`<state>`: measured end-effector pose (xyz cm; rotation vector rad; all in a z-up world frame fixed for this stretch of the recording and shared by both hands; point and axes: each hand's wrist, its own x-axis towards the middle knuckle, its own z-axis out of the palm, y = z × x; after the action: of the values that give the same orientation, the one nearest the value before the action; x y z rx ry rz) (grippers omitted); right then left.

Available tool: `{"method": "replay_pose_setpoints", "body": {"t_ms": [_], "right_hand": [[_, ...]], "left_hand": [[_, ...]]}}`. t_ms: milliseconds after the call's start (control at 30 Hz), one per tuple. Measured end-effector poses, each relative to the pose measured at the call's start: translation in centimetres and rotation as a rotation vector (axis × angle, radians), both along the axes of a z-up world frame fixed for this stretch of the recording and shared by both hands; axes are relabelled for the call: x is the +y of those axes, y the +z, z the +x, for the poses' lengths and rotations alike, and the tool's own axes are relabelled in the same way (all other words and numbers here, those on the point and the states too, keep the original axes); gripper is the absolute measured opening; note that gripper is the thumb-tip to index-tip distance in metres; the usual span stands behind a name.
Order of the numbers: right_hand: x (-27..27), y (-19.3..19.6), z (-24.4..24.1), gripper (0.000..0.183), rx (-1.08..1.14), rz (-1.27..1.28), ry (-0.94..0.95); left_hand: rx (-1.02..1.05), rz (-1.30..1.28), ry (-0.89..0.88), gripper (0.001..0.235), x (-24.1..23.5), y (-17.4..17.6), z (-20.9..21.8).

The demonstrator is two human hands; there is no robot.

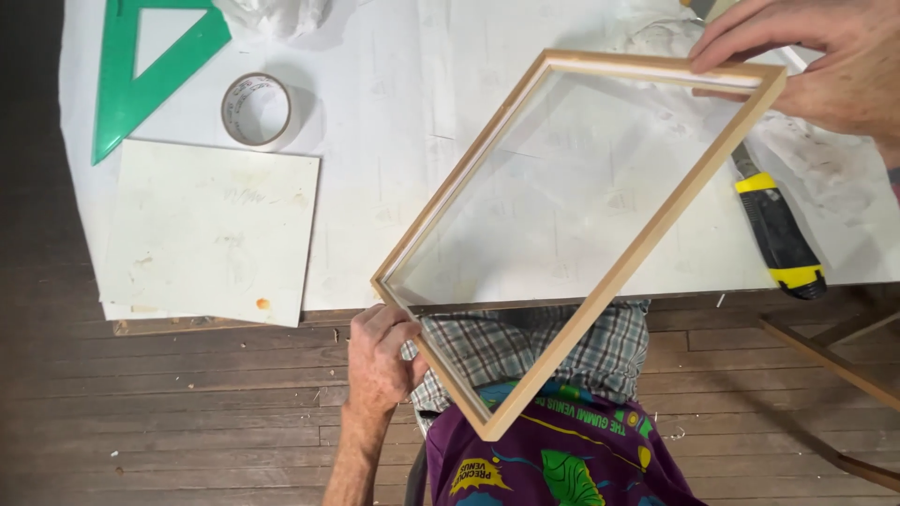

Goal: Cleaning the glass of a picture frame and applying thin spacer strips to the inner edges, trimming them with a utility knife.

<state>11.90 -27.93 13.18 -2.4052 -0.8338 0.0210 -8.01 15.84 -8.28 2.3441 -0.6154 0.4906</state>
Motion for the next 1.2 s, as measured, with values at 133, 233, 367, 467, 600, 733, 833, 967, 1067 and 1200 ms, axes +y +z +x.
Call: {"method": "replay_pose_setpoints", "body": {"t_ms": [133, 233, 367, 467, 600, 733, 833, 967, 1067, 1200], "right_hand": [[-0.7, 0.0, 0.4, 0.019, -0.017, -0.101, 0.026], [-1.3, -0.5, 0.6, 0.015, -0.079, -0.101, 0.131], [-1.8, -0.9, 1.0, 0.03, -0.22, -0.225, 0.278], [-2.4, -1.2, 1.4, 0.018, -0.395, -0.364, 0.346], [-2.6, -1.6, 1.4, 0.018, -0.405, -0.367, 0.363], [-1.6, -0.7, 0.8, 0.027, -0.297, -0.274, 0.36], [-2.2, -1.7, 0.4, 0.018, -0.342, -0.265, 0.314], [-3.0, -2.7, 0.2, 0.017, -0.403, -0.321, 0.269], [-2.6, -2.5, 0.2, 0.02, -0.371, -0.247, 0.303], [-1.9, -2.0, -0.5, 0.033, -0.252, -0.132, 0.255]], "left_hand": [[0.036, 0.042, 0.039, 0.06, 0.5, 1.4, 0.4], [0.057, -0.011, -0.051, 0.064, 0.0, 3.8, 0.9], [-0.051, 0.105, -0.092, 0.039, 1.0, 2.7, 0.0], [-0.133, 0.159, -0.093, 0.033, 1.3, 2.4, -0.3], [-0.133, 0.172, -0.106, 0.034, 1.3, 2.9, -0.2], [-0.055, 0.21, -0.021, 0.048, 2.1, 1.5, -0.4], [-0.153, 0.157, -0.013, 0.038, 2.6, 2.6, 0.4], [-0.118, 0.192, -0.005, 0.049, 3.6, 3.6, 1.0], [-0.105, 0.194, -0.018, 0.05, 3.6, 4.9, 1.5], [-0.108, 0.173, -0.039, 0.046, 3.3, 6.4, 1.9]]}}
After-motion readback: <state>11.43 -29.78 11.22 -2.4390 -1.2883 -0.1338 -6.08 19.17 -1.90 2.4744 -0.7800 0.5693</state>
